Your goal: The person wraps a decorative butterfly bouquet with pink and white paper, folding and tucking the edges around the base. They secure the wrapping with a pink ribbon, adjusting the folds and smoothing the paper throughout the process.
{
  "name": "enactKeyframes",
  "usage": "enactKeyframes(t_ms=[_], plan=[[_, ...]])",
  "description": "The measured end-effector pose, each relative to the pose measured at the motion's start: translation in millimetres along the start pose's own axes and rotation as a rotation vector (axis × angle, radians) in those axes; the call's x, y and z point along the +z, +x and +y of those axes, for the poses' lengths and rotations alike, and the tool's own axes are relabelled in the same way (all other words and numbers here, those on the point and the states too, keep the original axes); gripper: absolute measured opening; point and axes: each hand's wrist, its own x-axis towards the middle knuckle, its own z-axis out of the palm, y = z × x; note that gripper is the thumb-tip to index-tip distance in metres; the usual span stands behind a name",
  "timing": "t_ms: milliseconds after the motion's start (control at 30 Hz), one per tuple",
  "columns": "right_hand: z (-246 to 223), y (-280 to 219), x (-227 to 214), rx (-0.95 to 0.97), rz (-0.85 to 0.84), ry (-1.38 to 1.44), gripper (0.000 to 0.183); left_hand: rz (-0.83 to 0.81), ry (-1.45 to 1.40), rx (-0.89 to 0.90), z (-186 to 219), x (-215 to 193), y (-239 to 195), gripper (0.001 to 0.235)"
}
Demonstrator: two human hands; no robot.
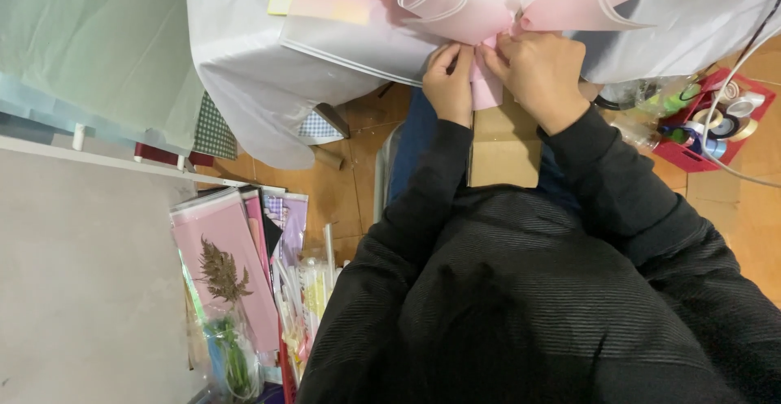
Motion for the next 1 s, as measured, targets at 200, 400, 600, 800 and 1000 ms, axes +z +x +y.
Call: enactKeyframes(t_ms=[200, 400, 600, 800, 1000], plan=[[-1, 0, 1, -0.010, 0.014, 0.002, 0.045, -0.103, -0.135, -0.064, 20, -8, -2, 0.020], [-2, 0, 0, -0.018, 0.005, 0.014, 0.039, -0.129, -0.196, -0.042, 20, -9, 0, 0.019], [-1, 0, 0, -0.015, 0.006, -0.006, 0.039, -0.078, -0.204, -0.040, 7, -5, 3, 0.022], [-1, 1, 0, -0.008, 0.013, 0.010, 0.040, -0.109, -0.242, -0.089, 9, -7, 3, 0.022], [-2, -1, 3, 0.000, -0.022, 0.007, 0.044, -0.125, -0.412, -0.213, 1, 1, 4, 0.008]])
